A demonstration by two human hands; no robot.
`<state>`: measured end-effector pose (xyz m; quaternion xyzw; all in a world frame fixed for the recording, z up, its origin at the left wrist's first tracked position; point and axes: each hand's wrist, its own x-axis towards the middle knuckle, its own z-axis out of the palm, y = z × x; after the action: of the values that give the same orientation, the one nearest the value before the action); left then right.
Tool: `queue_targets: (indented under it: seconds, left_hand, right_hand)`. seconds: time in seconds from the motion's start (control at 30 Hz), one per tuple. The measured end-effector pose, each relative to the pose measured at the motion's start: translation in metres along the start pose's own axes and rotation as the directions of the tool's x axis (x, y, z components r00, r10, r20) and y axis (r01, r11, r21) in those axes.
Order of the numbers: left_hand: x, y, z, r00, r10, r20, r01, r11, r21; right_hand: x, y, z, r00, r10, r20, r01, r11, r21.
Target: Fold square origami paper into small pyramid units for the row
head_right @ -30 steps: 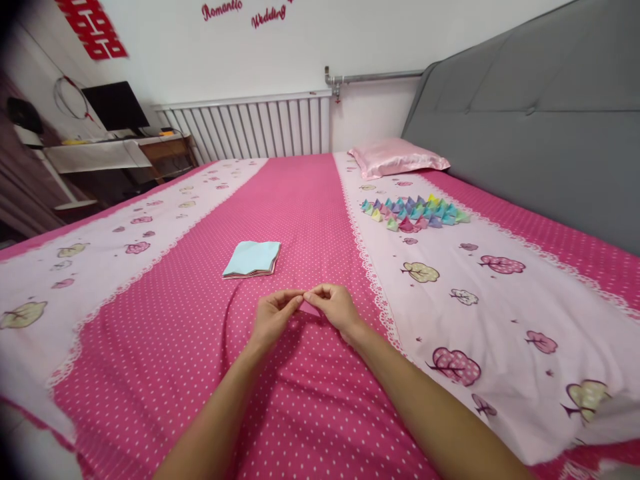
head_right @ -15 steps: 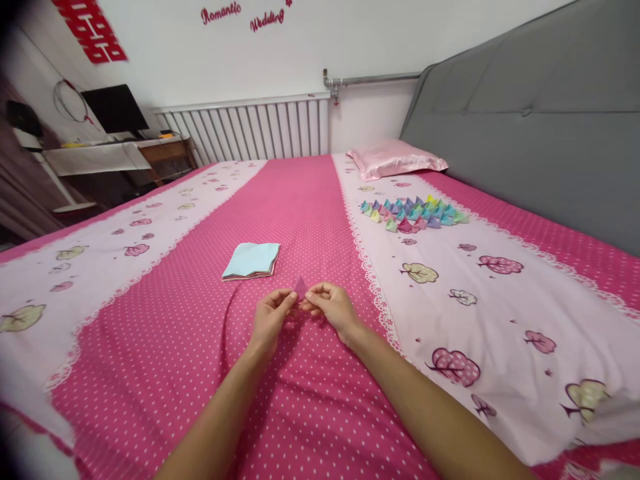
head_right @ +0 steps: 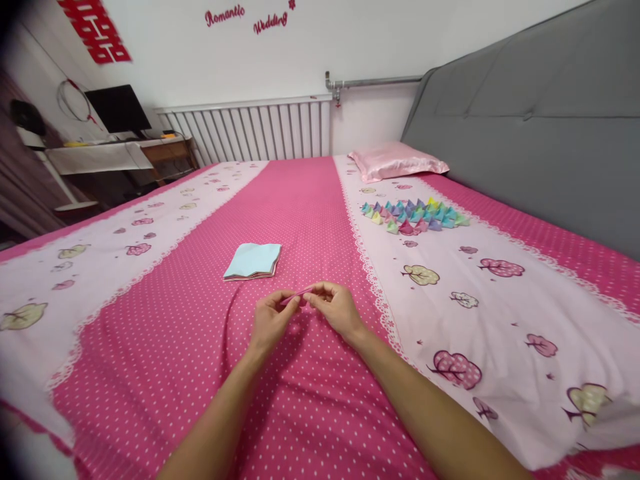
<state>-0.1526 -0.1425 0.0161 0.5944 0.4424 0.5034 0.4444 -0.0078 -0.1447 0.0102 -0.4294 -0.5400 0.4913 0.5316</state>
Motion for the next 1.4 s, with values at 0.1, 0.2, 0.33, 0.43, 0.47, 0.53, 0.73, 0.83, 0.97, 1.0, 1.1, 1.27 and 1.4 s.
queue_targets:
  seconds: [0.1,0.2,0.33,0.43,0.47,0.53,0.73,0.83,0.97,1.0,1.1,1.27,1.4]
  left_hand:
    - [-0.001,0.003,0.0,1.0,0.015,0.015,-0.016,0.999,0.031]
    - [-0.001,0.003,0.0,0.999,0.029,0.023,-0.03,0.999,0.032]
    - [-0.001,0.003,0.0,0.999,0.009,0.032,-0.01,1.0,0.025]
    - [-0.001,0.004,0.001,0.999,-0.005,0.04,0.004,1.0,0.02]
    - [-0.001,0.005,0.001,0.999,-0.009,0.046,0.008,1.0,0.016]
    - [-0.001,0.006,0.001,0.998,-0.021,0.061,0.021,1.0,0.001]
    - [0.0,0.006,0.001,0.998,-0.021,0.054,0.022,1.0,-0.017]
    - [0.001,0.008,0.0,0.998,-0.03,0.06,0.032,0.999,-0.034]
    - [0.001,0.009,0.0,0.997,-0.038,0.06,0.041,0.998,-0.05]
    - [0.001,0.008,0.0,0.998,-0.039,0.055,0.042,0.998,-0.051]
    - [0.001,0.004,0.001,0.997,-0.06,0.041,0.062,0.996,-0.061]
    - [0.004,-0.002,0.002,0.989,-0.132,0.072,0.141,0.981,-0.133]
    - [0.006,-0.001,0.001,0.991,-0.131,0.024,0.133,0.985,-0.112]
  right_hand:
    - [0.001,0.0,-0.001,1.0,-0.03,-0.001,0.03,0.999,-0.036]
    - [0.0,-0.002,0.0,0.998,-0.063,0.008,0.063,0.998,-0.021]
    - [-0.001,-0.005,0.0,0.998,-0.057,0.012,0.057,0.998,-0.021]
    - [0.0,-0.005,-0.001,1.0,-0.016,0.011,0.016,1.0,0.005]
    - [0.001,-0.005,-0.002,1.0,-0.003,0.01,0.003,1.0,0.011]
    - [0.002,-0.004,-0.003,1.0,0.013,0.01,-0.013,1.0,0.009]
    - [0.002,-0.004,-0.006,0.998,0.043,0.037,-0.044,0.999,0.024]
    - [0.002,-0.004,-0.006,0.998,0.038,0.041,-0.039,0.999,0.026]
    - [0.002,-0.003,-0.006,0.999,0.016,0.038,-0.016,1.0,0.006]
    - [0.001,-0.004,-0.006,0.999,0.017,0.039,-0.018,1.0,0.009]
    - [0.002,-0.004,-0.006,0.999,0.031,0.031,-0.032,0.999,0.021]
    - [0.005,-0.002,-0.009,0.995,0.023,-0.093,-0.024,1.0,-0.015]
    - [0.008,0.001,-0.012,0.989,0.005,-0.149,-0.01,0.999,-0.036]
